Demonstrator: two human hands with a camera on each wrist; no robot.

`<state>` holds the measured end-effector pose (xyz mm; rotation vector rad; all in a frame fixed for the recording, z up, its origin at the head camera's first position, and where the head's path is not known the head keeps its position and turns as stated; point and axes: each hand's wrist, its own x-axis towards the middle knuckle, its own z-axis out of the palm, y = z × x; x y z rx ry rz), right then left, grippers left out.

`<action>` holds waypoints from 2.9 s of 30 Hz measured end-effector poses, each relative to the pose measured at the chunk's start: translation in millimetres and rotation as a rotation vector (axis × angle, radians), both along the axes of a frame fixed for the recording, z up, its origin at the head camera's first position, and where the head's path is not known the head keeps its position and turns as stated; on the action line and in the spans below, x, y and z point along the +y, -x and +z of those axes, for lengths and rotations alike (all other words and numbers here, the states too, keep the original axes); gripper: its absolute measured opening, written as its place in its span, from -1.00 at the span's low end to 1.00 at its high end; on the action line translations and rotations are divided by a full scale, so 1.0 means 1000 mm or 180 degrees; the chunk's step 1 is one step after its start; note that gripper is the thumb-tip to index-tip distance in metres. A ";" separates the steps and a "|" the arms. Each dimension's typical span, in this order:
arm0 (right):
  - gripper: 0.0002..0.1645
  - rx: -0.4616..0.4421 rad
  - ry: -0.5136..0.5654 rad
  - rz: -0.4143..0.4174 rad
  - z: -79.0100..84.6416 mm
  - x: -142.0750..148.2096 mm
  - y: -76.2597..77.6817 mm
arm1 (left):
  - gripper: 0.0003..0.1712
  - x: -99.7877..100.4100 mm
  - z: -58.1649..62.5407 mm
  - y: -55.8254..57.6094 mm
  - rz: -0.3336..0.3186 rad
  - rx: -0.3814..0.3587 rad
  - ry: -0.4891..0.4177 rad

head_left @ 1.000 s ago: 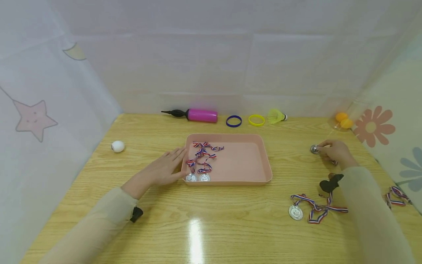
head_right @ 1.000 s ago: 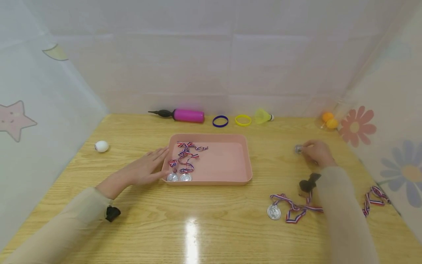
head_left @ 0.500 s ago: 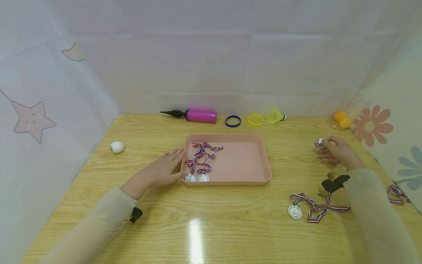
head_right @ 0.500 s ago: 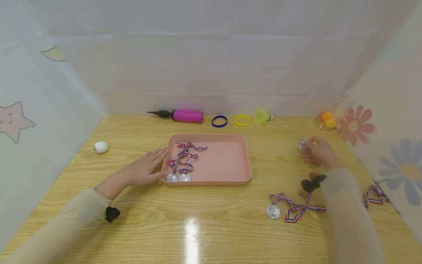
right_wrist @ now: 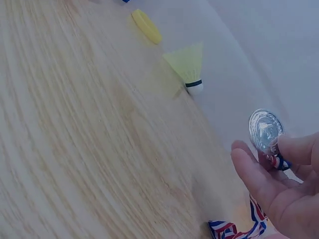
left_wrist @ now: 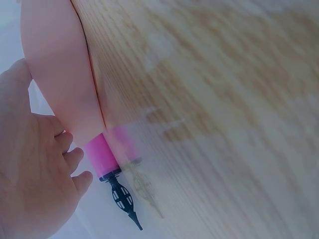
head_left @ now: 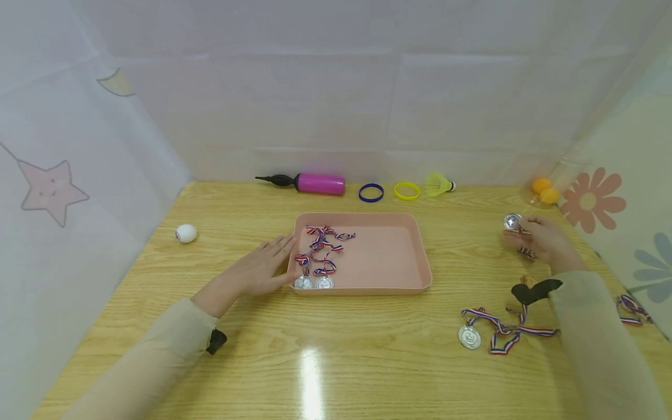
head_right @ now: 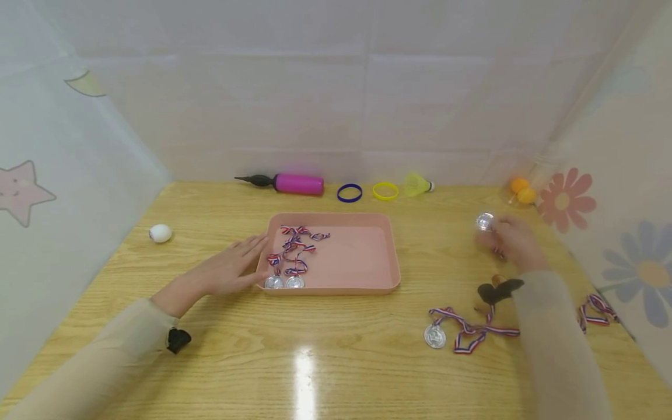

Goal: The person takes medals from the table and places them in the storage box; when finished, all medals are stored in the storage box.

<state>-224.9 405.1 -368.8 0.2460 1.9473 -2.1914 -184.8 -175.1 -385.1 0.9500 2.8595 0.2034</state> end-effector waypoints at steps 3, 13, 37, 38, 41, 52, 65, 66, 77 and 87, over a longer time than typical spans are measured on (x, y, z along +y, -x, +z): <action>-0.90 0.0114 0.0109 -0.0181 0.005 -0.002 -0.001 | -0.08 0.000 0.000 0.000 -0.0001 -0.0002 0.0000; -0.70 0.0754 -0.0961 -0.0748 0.032 -0.008 0.003 | -0.08 0.000 -0.001 0.000 -0.0013 -0.0010 0.0002; -0.78 0.1432 0.1208 -0.0097 0.114 -0.078 -0.015 | -0.08 -0.001 -0.001 0.000 -0.0050 0.0048 -0.0042; -0.78 0.1414 0.1269 -0.0066 0.117 -0.083 -0.016 | -0.08 -0.001 -0.002 0.000 -0.0048 0.0053 -0.0038; -0.78 0.1423 0.1332 0.0067 0.125 -0.098 -0.020 | -0.09 -0.001 -0.002 0.001 -0.0041 0.0051 -0.0033; -0.81 0.1498 0.0630 0.0674 0.148 -0.151 -0.019 | -0.09 0.000 0.000 0.000 -0.0045 0.0024 -0.0032; -0.84 0.1345 0.0471 0.0906 0.159 -0.209 0.003 | -0.08 0.001 0.000 0.000 -0.0037 0.0034 -0.0019; -0.83 0.1353 0.0457 0.0893 0.160 -0.212 0.004 | -0.08 0.001 0.000 0.000 -0.0042 0.0035 -0.0020; -0.80 0.0953 0.0084 0.1045 0.127 -0.250 0.014 | -0.08 0.000 0.000 -0.001 -0.0020 0.0021 -0.0029; -0.64 0.0582 -0.1010 0.1669 0.051 -0.275 0.008 | -0.09 0.000 0.002 -0.003 -0.0037 0.0055 -0.0021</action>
